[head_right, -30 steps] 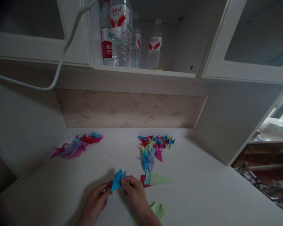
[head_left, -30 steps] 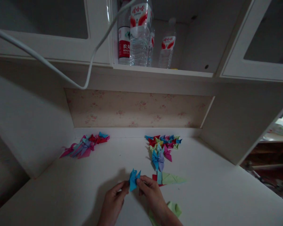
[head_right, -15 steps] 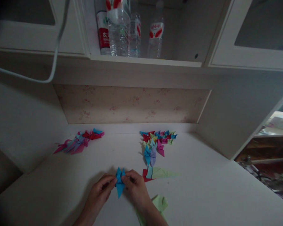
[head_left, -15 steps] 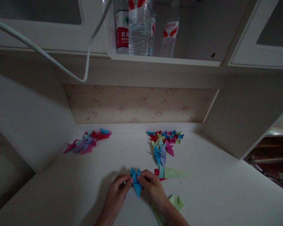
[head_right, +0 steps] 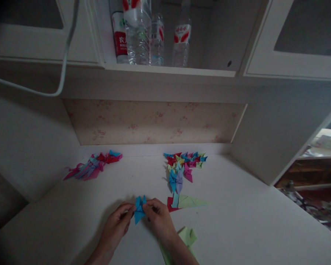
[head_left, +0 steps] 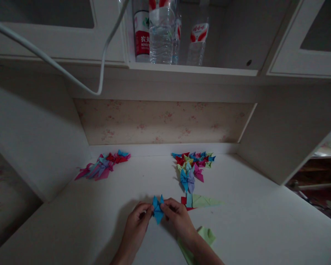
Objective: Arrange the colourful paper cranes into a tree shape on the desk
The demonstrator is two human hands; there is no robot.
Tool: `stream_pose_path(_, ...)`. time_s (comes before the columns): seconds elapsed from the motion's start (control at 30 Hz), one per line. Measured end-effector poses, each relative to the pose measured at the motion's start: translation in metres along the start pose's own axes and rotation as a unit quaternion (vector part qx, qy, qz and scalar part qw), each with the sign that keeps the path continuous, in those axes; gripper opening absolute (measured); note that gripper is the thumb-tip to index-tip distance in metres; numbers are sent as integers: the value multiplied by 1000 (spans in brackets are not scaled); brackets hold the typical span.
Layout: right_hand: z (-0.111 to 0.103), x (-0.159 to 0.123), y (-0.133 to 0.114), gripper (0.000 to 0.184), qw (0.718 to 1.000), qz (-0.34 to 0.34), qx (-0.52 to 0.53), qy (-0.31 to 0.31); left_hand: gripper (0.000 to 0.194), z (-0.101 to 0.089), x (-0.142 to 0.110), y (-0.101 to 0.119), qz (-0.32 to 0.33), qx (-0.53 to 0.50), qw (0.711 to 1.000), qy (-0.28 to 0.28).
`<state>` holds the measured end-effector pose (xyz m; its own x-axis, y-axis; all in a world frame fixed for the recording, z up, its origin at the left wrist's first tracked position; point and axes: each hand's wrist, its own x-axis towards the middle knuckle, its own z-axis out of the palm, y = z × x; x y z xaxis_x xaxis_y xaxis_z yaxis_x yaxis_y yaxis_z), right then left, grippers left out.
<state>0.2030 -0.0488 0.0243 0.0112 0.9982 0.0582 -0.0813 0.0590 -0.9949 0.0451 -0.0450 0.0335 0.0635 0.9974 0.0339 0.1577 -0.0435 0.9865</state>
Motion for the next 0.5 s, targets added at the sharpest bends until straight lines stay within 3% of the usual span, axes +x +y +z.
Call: stream_pose_path(0.5,-3,0,1,35,999,12,-22,23,37,1,1,-5,82,48,994,-53)
